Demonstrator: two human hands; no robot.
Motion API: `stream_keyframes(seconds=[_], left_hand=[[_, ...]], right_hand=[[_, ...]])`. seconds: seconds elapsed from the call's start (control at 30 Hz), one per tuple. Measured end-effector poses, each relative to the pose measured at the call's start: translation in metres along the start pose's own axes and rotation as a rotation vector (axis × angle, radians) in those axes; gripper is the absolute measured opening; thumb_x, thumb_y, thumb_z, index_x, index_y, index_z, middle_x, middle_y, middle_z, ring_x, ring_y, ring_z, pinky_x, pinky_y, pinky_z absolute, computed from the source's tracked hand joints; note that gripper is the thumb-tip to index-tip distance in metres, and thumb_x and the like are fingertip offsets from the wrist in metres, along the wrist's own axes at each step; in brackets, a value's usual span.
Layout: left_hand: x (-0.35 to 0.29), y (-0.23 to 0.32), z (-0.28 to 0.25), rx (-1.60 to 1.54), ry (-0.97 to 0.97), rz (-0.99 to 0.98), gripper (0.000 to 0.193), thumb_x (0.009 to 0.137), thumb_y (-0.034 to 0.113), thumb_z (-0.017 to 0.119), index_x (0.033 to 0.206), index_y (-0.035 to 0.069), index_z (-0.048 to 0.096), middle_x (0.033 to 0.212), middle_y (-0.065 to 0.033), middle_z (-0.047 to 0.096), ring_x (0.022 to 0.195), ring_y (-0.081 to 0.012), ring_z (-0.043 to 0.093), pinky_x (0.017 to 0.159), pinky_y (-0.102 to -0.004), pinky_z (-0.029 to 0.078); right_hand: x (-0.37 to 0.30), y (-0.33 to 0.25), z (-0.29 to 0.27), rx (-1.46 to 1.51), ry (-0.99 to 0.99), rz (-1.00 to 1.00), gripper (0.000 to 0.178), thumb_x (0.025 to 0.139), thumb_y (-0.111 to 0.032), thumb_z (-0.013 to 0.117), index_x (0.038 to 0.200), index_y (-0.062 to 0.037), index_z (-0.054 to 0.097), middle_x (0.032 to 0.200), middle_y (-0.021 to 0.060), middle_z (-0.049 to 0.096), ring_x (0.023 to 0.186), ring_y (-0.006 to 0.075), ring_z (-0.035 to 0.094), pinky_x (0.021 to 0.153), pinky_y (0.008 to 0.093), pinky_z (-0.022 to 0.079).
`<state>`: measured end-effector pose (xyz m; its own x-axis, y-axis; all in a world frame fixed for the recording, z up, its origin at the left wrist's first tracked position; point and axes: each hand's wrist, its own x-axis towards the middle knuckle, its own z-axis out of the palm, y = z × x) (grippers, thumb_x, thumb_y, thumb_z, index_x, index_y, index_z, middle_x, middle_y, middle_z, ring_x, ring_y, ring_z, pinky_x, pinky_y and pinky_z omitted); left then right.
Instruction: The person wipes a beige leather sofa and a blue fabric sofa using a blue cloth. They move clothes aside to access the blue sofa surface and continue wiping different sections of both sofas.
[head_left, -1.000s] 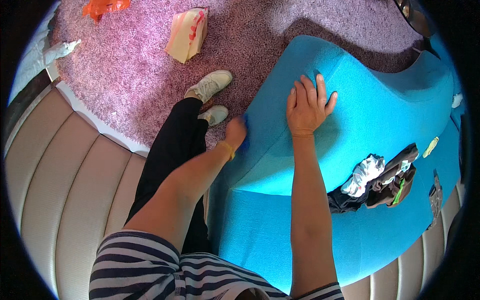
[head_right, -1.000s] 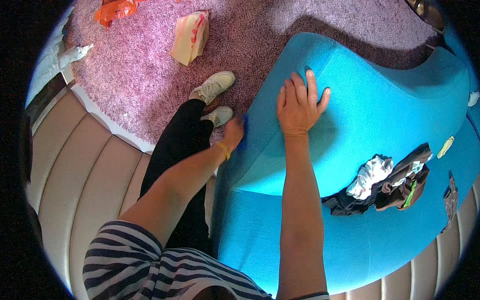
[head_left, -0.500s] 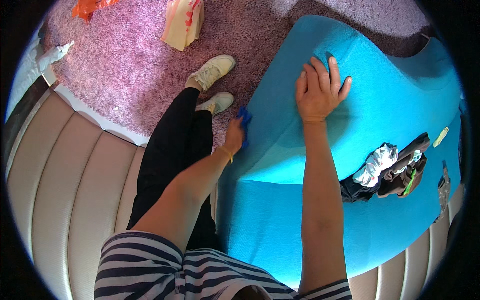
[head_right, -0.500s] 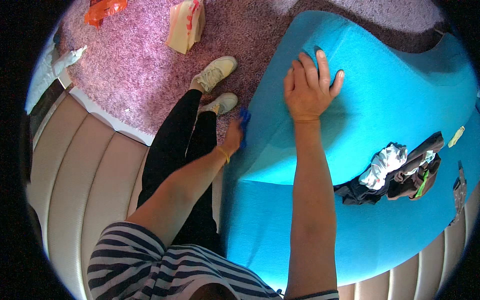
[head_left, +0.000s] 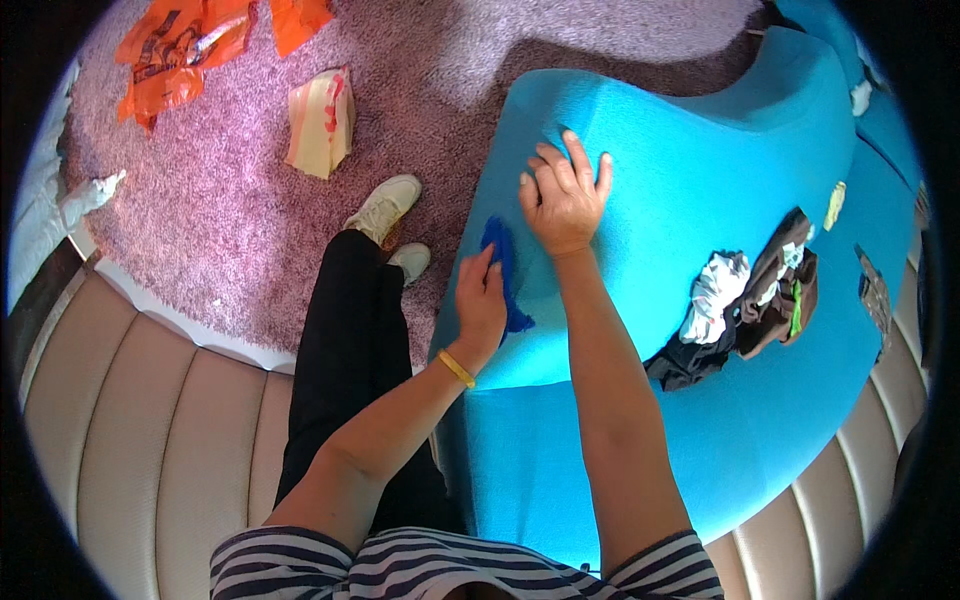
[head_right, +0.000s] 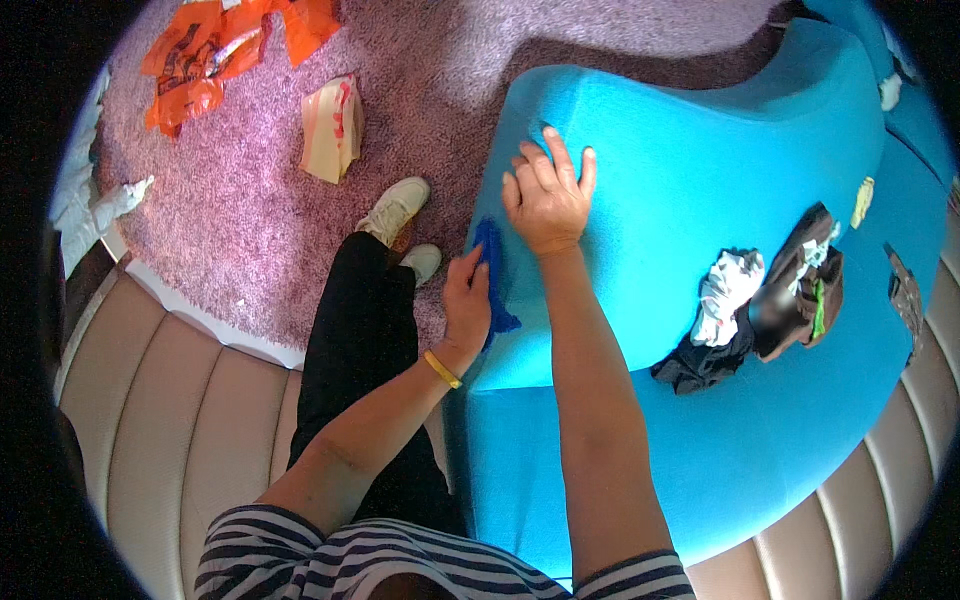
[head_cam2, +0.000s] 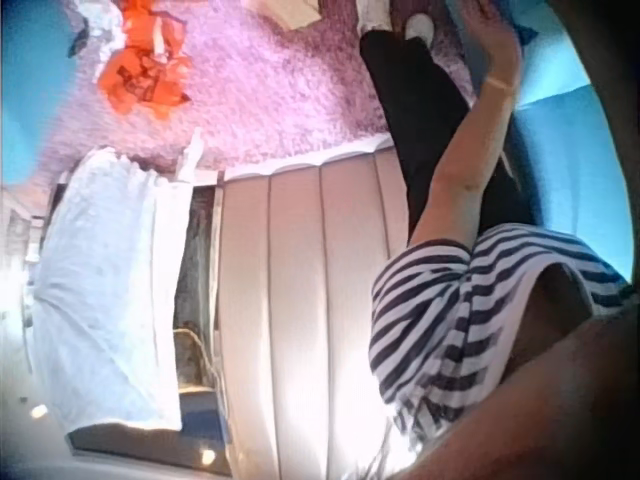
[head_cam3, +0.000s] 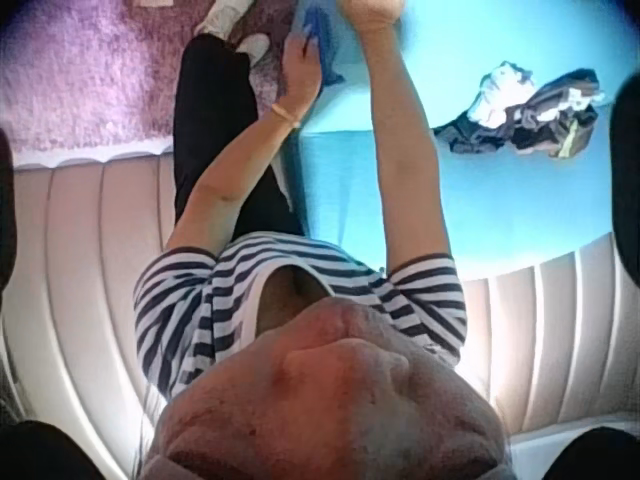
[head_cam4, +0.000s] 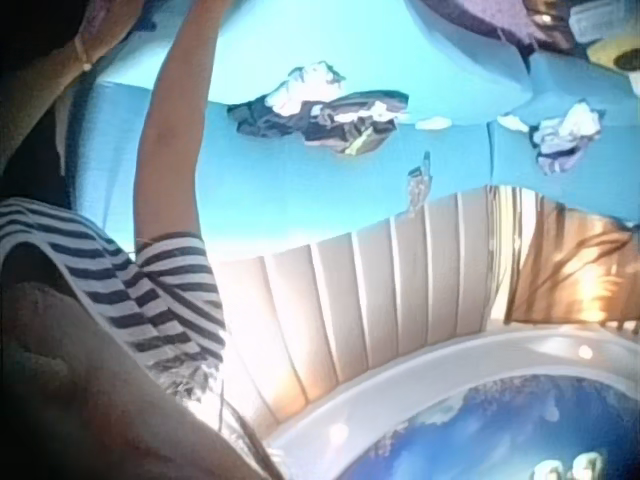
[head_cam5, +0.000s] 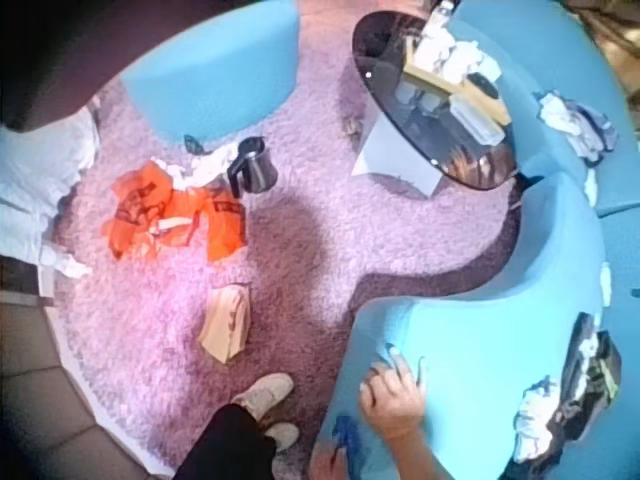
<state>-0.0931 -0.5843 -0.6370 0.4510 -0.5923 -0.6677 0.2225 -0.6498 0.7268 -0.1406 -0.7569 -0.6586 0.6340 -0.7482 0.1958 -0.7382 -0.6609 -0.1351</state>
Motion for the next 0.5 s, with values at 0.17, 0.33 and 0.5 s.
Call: stream_keyframes(seconds=[0.17, 0.33, 0.5], left_hand=[[0.035, 0.083, -0.004, -0.638, -0.218, 0.119, 0.044, 0.108, 0.027, 0.041, 0.144, 0.001, 0.046, 0.137, -0.0108, 0.052, 0.128, -0.0193, 0.048, 0.109, -0.0315, 0.035], [0.035, 0.119, 0.016, -0.682, -0.583, 0.018, 0.052, 0.109, 0.033, 0.037, 0.149, 0.000, 0.038, 0.148, -0.0113, 0.046, 0.135, -0.0209, 0.044, 0.113, -0.0323, 0.033], [0.063, 0.124, 0.049, 0.337, -0.135, 0.660, 0.047, 0.098, 0.025, 0.058, 0.140, 0.005, 0.051, 0.145, -0.0194, 0.047, 0.135, -0.0360, 0.044, 0.111, -0.0439, 0.034]], right_hand=[[0.010, -0.016, -0.064, 0.741, -0.200, 0.389, 0.035, 0.092, -0.024, 0.064, 0.121, -0.0053, 0.065, 0.122, 0.0124, 0.065, 0.126, 0.0320, 0.054, 0.113, 0.0511, 0.030], [-0.028, -0.013, -0.092, 0.831, -0.019, 0.643, 0.043, 0.092, -0.012, 0.065, 0.134, -0.0037, 0.058, 0.132, 0.0184, 0.059, 0.124, 0.0336, 0.055, 0.109, 0.0386, 0.038], [-0.040, 0.074, -0.108, 0.621, 0.285, 0.889, 0.043, 0.089, 0.001, 0.060, 0.131, -0.0053, 0.060, 0.130, 0.0167, 0.061, 0.114, 0.0319, 0.059, 0.103, 0.0394, 0.044]])
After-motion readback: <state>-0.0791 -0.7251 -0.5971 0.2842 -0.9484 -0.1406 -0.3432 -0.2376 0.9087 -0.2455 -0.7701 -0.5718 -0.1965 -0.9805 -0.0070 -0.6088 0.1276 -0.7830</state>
